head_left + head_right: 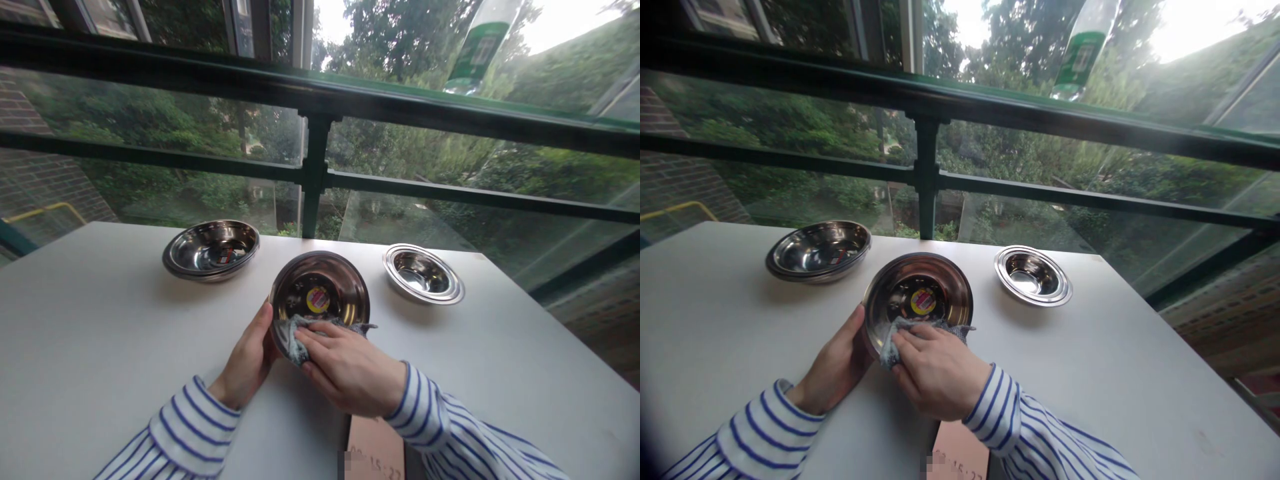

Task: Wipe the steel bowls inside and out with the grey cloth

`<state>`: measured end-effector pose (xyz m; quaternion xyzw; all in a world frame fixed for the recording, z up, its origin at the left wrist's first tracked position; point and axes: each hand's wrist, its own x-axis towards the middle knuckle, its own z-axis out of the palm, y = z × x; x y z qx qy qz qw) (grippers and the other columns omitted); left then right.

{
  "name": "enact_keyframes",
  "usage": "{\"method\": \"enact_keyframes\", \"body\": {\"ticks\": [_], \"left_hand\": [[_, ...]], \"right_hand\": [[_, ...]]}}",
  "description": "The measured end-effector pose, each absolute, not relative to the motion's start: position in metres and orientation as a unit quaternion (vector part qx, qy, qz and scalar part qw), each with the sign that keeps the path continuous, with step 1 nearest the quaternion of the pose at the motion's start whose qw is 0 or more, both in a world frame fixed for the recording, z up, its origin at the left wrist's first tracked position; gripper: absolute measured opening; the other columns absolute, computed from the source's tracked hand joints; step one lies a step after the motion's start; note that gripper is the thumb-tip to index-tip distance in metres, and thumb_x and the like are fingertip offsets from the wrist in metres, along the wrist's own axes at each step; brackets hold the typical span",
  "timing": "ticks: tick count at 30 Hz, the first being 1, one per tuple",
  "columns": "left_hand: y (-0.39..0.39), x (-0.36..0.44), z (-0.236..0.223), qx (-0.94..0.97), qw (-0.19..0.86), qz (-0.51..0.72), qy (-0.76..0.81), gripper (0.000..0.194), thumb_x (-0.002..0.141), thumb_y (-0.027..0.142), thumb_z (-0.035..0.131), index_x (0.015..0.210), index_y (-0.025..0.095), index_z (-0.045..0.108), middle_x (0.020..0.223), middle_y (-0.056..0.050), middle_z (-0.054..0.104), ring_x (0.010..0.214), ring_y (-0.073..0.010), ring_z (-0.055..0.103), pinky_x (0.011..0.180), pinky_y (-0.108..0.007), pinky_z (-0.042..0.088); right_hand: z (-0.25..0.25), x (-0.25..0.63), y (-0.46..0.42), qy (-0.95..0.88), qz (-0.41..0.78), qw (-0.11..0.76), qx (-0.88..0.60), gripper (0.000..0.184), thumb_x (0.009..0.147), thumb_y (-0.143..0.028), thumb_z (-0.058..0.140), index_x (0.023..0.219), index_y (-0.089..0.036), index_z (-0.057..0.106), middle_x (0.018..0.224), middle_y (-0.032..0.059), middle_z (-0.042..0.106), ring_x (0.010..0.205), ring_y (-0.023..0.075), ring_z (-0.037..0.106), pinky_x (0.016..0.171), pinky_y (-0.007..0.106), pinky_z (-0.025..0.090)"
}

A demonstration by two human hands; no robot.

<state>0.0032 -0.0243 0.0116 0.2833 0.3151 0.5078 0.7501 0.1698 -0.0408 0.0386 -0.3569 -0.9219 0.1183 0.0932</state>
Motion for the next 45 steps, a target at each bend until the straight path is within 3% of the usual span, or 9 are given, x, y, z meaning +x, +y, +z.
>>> {"method": "enact_keyframes", "body": {"ticks": [6,10,13,17,23,27,34,42,45], "left_hand": [[-0.024,0.003,0.009,0.283,0.759,0.501,0.305,0.053,0.086,0.047,0.045,0.132,0.02,0.048,0.119,-0.008,0.064,0.115,-0.0274,0.053,0.1,-0.04,0.038],[-0.024,0.004,0.009,0.301,0.73,0.528,0.311,0.052,0.087,0.044,0.046,0.134,0.023,0.045,0.124,-0.005,0.061,0.118,-0.0255,0.05,0.101,-0.038,0.037],[-0.023,0.005,0.011,0.313,0.722,0.535,0.308,0.051,0.087,0.042,0.046,0.135,0.024,0.043,0.127,-0.004,0.059,0.121,-0.0244,0.048,0.101,-0.036,0.037],[-0.024,0.005,0.012,0.297,0.727,0.53,0.319,0.052,0.087,0.043,0.046,0.134,0.024,0.044,0.126,-0.003,0.06,0.122,-0.0245,0.047,0.102,-0.036,0.037],[-0.024,0.003,0.009,0.281,0.77,0.487,0.302,0.053,0.086,0.048,0.043,0.13,0.018,0.051,0.118,-0.009,0.065,0.119,-0.0279,0.05,0.101,-0.041,0.038],[-0.023,0.003,0.009,0.285,0.76,0.501,0.301,0.052,0.087,0.045,0.044,0.131,0.018,0.049,0.119,-0.008,0.064,0.118,-0.0275,0.051,0.101,-0.041,0.038],[-0.023,0.004,0.013,0.304,0.73,0.521,0.321,0.053,0.086,0.044,0.047,0.135,0.024,0.043,0.124,-0.004,0.061,0.119,-0.0258,0.05,0.099,-0.038,0.04],[-0.024,0.004,0.008,0.261,0.776,0.498,0.285,0.051,0.088,0.045,0.043,0.13,0.017,0.05,0.119,-0.008,0.064,0.116,-0.0262,0.052,0.1,-0.039,0.038],[-0.023,0.005,0.008,0.269,0.761,0.515,0.289,0.051,0.088,0.043,0.044,0.134,0.02,0.045,0.121,-0.007,0.063,0.117,-0.0252,0.052,0.101,-0.039,0.037]], "right_hand": [[0.036,0.164,-0.041,-0.919,0.113,0.107,-0.362,0.042,0.093,-0.03,0.034,0.129,-0.009,0.04,0.124,0.0133,0.056,0.118,0.0224,0.044,0.096,0.037,0.041],[0.048,0.175,-0.044,-0.915,0.1,0.053,-0.387,0.027,0.091,-0.028,0.038,0.106,-0.014,0.056,0.1,0.0087,0.066,0.096,0.0206,0.058,0.085,0.034,0.046],[0.054,0.183,-0.046,-0.909,0.085,0.027,-0.408,0.023,0.09,-0.028,0.039,0.092,-0.016,0.058,0.09,0.0066,0.068,0.088,0.0205,0.06,0.083,0.035,0.045],[0.05,0.182,-0.043,-0.916,0.097,0.043,-0.387,0.027,0.09,-0.028,0.039,0.106,-0.015,0.057,0.103,0.008,0.066,0.099,0.0215,0.057,0.09,0.036,0.043],[0.035,0.169,-0.039,-0.923,0.137,0.108,-0.343,0.048,0.093,-0.03,0.037,0.136,-0.01,0.032,0.133,0.0111,0.049,0.122,0.0221,0.04,0.099,0.037,0.039],[0.038,0.17,-0.04,-0.922,0.139,0.091,-0.35,0.046,0.093,-0.03,0.036,0.134,-0.01,0.036,0.131,0.0107,0.051,0.12,0.0229,0.043,0.099,0.036,0.039],[0.055,0.188,-0.045,-0.906,0.1,0.02,-0.411,0.027,0.089,-0.028,0.041,0.107,-0.017,0.058,0.104,0.0075,0.066,0.1,0.0238,0.058,0.092,0.04,0.042],[0.037,0.164,-0.039,-0.917,0.143,0.104,-0.357,0.047,0.093,-0.029,0.035,0.135,-0.008,0.035,0.133,0.0103,0.049,0.12,0.0229,0.042,0.1,0.036,0.038],[0.038,0.166,-0.04,-0.918,0.135,0.091,-0.362,0.046,0.093,-0.03,0.034,0.133,-0.008,0.037,0.131,0.01,0.051,0.117,0.0237,0.044,0.098,0.037,0.04]]}}
